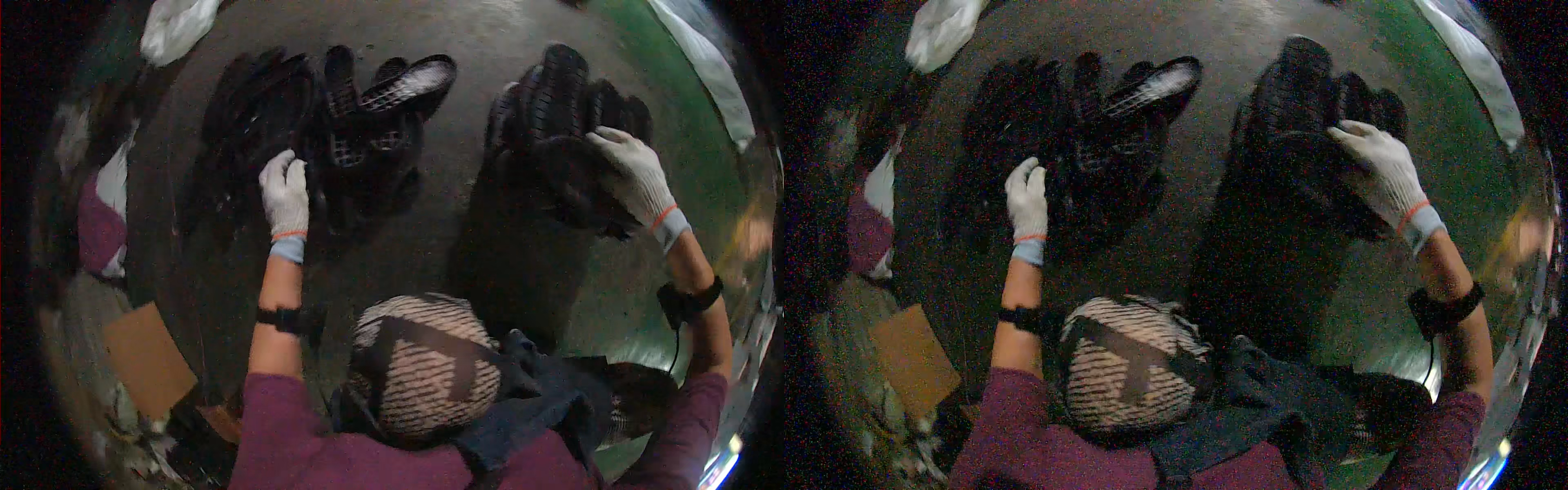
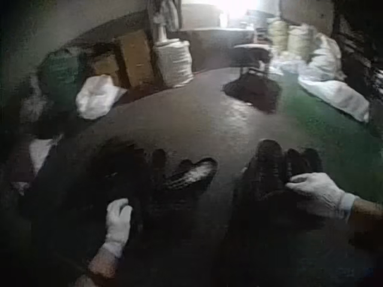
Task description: The recorder is sorting and stacking black shoe soles on a factory floor.
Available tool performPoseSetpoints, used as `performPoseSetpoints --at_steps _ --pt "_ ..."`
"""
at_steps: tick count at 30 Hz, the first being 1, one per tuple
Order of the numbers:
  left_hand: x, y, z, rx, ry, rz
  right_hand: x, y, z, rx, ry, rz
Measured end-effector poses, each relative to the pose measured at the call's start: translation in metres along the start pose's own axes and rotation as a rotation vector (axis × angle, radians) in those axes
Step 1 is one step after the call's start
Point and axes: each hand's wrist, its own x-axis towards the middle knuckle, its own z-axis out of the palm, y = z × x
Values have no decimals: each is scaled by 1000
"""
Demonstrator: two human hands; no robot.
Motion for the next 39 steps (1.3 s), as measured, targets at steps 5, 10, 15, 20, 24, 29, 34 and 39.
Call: performPoseSetpoints --at_steps 5,10,15,20,24,29,34,39 --pt "27 -55 -39 416 157 -183 20 -45 8 -158 70 54" --pt "67 -69 -43 662 -36 -366 35 -95 -55 -244 371 -50" --pt "80 -62 -38 649 -382 -303 80 -161 -57 211 311 -326" --pt "101 -105 -72 -141 -302 -439 78 -225 -6 320 154 -428" --pt "109 -111 -102 -329 -80 -410 86 -228 51 351 133 -403" --pt "114 -111 -127 -847 4 -462 102 -231 85 557 171 -292" --pt "122 -58 -44 -430 -337 -292 94 -223 122 640 134 -190" --pt "82 -68 6 356 -337 -96 84 -238 116 743 138 -173"
